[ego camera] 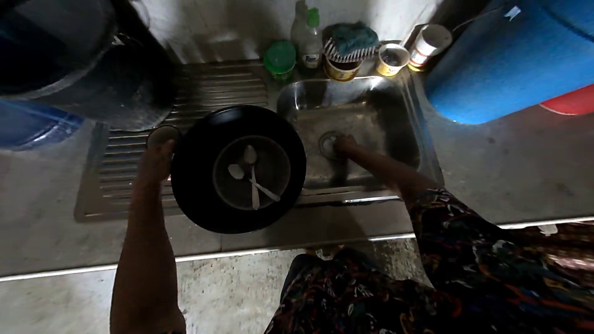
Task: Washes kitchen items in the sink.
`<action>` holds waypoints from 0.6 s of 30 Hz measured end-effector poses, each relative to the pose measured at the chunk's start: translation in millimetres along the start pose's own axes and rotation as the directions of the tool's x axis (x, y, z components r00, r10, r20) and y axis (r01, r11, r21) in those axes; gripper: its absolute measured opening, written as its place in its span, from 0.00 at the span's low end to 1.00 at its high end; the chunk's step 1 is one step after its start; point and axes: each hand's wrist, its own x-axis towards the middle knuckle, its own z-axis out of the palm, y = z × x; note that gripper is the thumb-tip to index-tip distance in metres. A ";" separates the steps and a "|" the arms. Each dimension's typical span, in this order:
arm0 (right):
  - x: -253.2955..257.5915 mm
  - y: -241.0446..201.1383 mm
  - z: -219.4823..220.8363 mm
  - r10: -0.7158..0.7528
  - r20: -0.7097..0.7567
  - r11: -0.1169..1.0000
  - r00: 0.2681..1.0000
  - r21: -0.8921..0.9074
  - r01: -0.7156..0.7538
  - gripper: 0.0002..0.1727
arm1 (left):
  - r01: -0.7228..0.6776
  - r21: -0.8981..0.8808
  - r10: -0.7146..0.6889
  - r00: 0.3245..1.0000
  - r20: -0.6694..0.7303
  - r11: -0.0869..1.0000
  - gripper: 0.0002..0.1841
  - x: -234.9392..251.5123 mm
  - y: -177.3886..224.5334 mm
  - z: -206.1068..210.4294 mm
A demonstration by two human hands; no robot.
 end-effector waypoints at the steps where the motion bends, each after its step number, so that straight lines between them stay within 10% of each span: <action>1: 2.0 1.5 -1.2 -0.008 0.013 0.999 1.000 0.031 0.007 0.17 | 0.008 0.000 -0.008 1.000 0.003 1.000 0.34 -0.3 0.7 0.1; 6: -21.1 10.2 -70.3 -0.168 -0.001 0.922 0.986 0.355 0.158 0.12 | -0.007 -0.025 0.007 1.000 0.019 1.000 0.35 2.2 -4.8 1.1; 13: -170.7 14.3 -174.2 -0.345 -0.460 0.722 0.818 0.427 0.545 0.10 | -0.102 -0.077 0.102 0.995 -0.002 0.992 0.31 2.9 -8.8 1.6; 16: -161.1 21.1 -126.7 -0.222 -0.604 0.316 0.766 0.698 0.642 0.09 | -0.118 -0.076 0.118 0.993 -0.007 0.990 0.31 7.9 -10.6 1.2; 18: -120.3 22.9 -59.1 -0.202 -0.368 0.099 0.907 0.914 0.393 0.19 | -0.112 -0.097 0.115 0.993 0.023 0.989 0.31 5.8 -7.9 -0.2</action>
